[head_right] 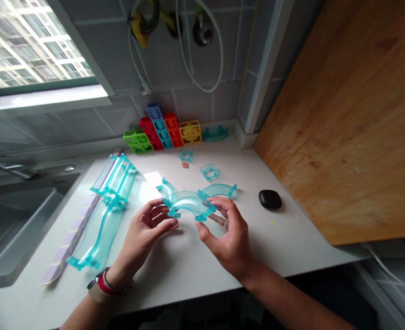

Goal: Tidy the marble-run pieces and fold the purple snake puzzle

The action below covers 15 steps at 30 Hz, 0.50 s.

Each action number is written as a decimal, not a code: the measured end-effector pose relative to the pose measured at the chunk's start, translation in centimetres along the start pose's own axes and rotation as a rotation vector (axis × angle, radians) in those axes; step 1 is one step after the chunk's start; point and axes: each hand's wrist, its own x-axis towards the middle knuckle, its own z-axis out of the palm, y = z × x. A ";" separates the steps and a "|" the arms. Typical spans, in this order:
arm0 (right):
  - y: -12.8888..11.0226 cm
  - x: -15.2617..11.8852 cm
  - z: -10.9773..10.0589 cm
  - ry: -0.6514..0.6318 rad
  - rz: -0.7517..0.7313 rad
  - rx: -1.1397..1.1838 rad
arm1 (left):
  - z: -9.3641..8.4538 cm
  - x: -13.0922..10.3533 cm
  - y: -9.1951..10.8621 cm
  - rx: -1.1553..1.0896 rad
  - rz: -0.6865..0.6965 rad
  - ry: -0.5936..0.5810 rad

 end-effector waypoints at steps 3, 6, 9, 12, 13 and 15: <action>0.1 0.0 -0.1 0.002 -0.044 -0.089 | 0.1 -0.2 -0.1 0.182 0.144 0.044; 0.1 0.3 -0.1 0.023 -0.037 -0.103 | 0.2 -0.6 -0.3 0.402 0.300 0.127; 0.3 0.5 -0.1 0.043 -0.025 -0.080 | 0.1 -0.8 -0.5 0.571 0.419 0.180; 0.5 0.7 -0.2 0.049 -0.010 -0.058 | 0.1 -0.9 -0.5 0.652 0.495 0.196; 0.6 0.7 -0.2 0.048 -0.002 -0.053 | 0.1 -0.9 -0.4 0.669 0.515 0.201; 0.7 0.8 -0.3 0.050 0.010 -0.054 | 0.2 -1.0 -0.1 0.697 0.551 0.212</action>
